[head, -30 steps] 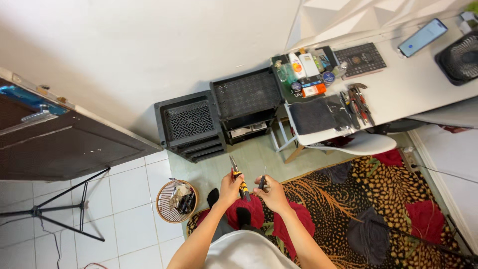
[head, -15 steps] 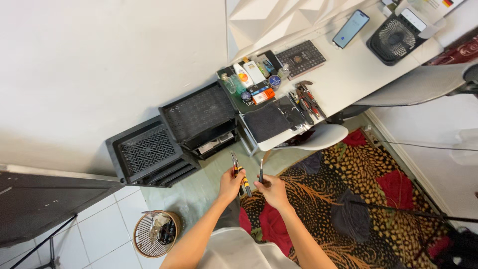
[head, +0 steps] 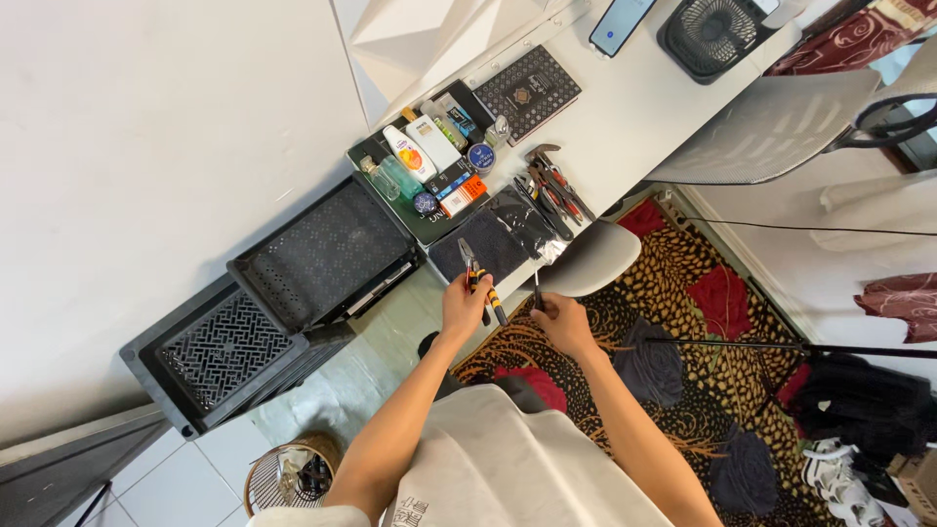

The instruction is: The person removes various hand tools, pouches, and personal accessories from a plastic storage shelf and places them onto a desk by hand.

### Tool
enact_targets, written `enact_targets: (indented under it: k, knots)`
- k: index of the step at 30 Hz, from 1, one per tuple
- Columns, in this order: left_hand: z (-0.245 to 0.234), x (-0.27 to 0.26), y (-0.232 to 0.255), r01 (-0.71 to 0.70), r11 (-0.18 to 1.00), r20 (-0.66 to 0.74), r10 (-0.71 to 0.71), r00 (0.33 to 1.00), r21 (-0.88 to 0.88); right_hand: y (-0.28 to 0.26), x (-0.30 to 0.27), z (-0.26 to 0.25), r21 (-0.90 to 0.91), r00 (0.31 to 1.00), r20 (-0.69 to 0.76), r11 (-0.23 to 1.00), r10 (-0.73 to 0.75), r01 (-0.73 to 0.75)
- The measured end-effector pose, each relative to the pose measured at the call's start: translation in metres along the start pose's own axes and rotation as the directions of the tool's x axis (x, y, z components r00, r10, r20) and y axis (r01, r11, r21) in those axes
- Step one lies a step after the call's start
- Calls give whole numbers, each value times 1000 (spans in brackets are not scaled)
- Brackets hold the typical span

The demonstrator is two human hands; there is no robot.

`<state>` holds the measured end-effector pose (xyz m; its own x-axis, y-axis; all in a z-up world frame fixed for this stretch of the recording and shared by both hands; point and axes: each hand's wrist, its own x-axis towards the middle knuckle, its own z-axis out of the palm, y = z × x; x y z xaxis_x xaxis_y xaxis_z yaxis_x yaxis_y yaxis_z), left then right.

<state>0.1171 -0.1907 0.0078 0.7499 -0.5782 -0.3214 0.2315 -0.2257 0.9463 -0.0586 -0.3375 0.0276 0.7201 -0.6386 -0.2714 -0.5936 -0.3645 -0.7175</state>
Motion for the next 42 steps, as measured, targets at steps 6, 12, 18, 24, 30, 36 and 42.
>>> enact_targets:
  k: [6, 12, 18, 24, 30, 36, 42]
  knots:
    - [4, 19, 9, 89, 994, -15, -88, 996, 58, 40, 75, -6, 69, 993, -47, 992, -107, 110]
    - [26, 39, 10, 152, 988, -119, -147, 982, 37, 72, 176, -26, -34, 983, -69, 985, -173, 171]
    - [72, 65, 23, 190, 979, -290, -162, 943, 74, 88, 265, -48, -210, 965, -17, 945, -260, 251]
    - [122, 62, 26, 205, 978, -464, -195, 864, -28, 86, 298, -40, -182, 959, 147, 946, -243, 267]
    - [146, 51, 25, 256, 966, -543, -199, 816, 30, 92, 308, -41, -273, 947, 173, 910, -271, 311]
    - [158, 66, 39, 272, 961, -536, -204, 819, 50, 70, 297, -77, -172, 958, 189, 953, -217, 250]
    - [180, 102, 43, 187, 973, -477, -100, 873, 138, 24, 249, -127, 291, 715, 699, 909, 11, -298]
